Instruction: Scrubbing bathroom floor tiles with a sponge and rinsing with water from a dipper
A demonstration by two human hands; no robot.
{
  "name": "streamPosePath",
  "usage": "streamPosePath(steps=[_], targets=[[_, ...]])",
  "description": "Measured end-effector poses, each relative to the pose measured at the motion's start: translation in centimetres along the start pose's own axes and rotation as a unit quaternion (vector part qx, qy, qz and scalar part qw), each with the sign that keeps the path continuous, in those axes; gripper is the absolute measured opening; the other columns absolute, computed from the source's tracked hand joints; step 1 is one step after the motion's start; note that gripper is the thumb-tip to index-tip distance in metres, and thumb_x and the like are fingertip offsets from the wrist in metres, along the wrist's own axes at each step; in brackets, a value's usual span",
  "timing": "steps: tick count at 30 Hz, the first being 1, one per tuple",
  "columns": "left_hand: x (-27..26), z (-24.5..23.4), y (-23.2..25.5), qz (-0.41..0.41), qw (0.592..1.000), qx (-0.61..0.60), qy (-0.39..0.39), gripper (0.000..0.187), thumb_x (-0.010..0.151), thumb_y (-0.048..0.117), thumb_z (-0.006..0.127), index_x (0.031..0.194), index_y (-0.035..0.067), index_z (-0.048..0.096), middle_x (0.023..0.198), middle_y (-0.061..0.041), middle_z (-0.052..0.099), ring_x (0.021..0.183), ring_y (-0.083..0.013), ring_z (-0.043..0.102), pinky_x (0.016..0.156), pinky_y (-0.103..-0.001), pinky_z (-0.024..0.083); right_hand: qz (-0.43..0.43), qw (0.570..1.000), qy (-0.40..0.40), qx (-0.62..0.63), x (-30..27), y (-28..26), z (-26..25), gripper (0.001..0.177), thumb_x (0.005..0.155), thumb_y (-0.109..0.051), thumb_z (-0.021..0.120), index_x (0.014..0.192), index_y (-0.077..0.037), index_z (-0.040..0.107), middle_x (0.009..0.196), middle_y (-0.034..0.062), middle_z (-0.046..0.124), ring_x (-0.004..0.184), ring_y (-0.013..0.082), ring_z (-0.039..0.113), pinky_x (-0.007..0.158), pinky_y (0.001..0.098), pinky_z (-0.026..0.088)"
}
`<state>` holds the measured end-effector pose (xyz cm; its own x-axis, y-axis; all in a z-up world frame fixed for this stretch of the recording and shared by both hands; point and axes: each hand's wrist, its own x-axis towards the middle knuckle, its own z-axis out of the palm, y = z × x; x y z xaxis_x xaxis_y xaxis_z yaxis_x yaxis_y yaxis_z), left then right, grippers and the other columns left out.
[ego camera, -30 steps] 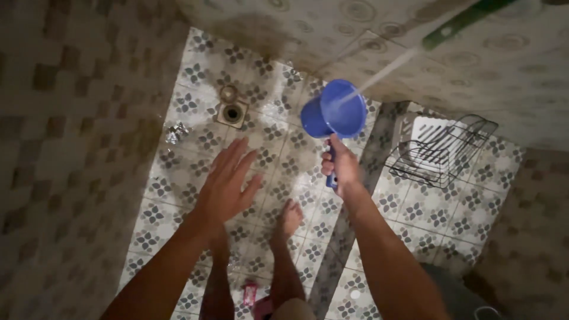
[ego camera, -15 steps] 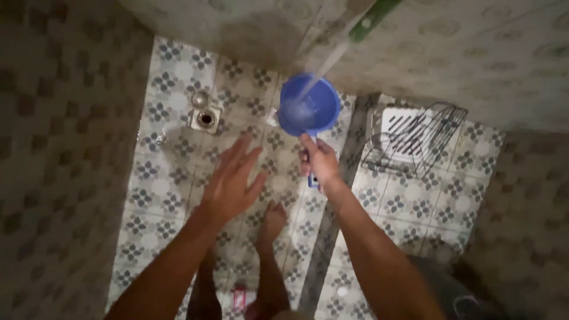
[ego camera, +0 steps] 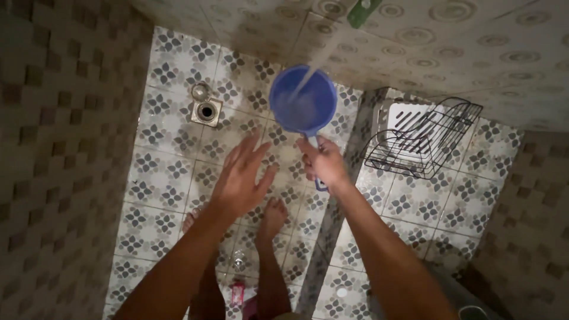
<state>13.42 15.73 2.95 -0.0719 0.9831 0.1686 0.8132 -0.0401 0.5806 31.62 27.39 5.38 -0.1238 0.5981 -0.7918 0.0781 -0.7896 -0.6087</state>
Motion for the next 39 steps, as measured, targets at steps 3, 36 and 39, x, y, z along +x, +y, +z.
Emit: streamPosePath(steps=[3,36,39], targets=[[-0.4,-0.6,0.5,0.007,1.0,-0.004,0.018,0.049,0.097,0.033,0.072,0.142,0.016,0.063,0.152,-0.015,0.054,0.135,-0.0344,0.058,0.106,-0.054,0.05,0.011,1.0,-0.013,-0.02,-0.6,-1.6,-0.6,0.026,0.094,-0.021,0.077,0.085,-0.008,0.057,0.052,0.0033,0.039,0.032,0.0101,0.033,0.026,0.0312,0.032],[1.6,-2.0,-1.0,0.014,1.0,-0.018,-0.002,0.044,0.096,0.028,0.073,0.134,0.006,0.067,0.148,-0.02,0.056,0.138,-0.0383,0.054,0.11,-0.052,0.046,-0.039,0.999,-0.01,-0.024,-0.4,-0.2,1.3,0.021,0.098,-0.014,0.068,0.081,-0.005,0.06,0.046,0.0042,0.041,0.03,0.0113,0.039,0.024,0.0286,0.036],[1.9,-1.8,-0.8,0.006,0.999,-0.028,-0.022,0.045,0.099,0.028,0.07,0.138,0.006,0.064,0.149,-0.02,0.054,0.14,-0.0396,0.052,0.108,-0.056,0.046,-0.043,0.999,-0.008,-0.013,0.0,0.2,0.9,0.022,0.098,-0.015,0.068,0.081,-0.005,0.059,0.046,0.0042,0.041,0.03,0.0111,0.039,0.024,0.0285,0.035]])
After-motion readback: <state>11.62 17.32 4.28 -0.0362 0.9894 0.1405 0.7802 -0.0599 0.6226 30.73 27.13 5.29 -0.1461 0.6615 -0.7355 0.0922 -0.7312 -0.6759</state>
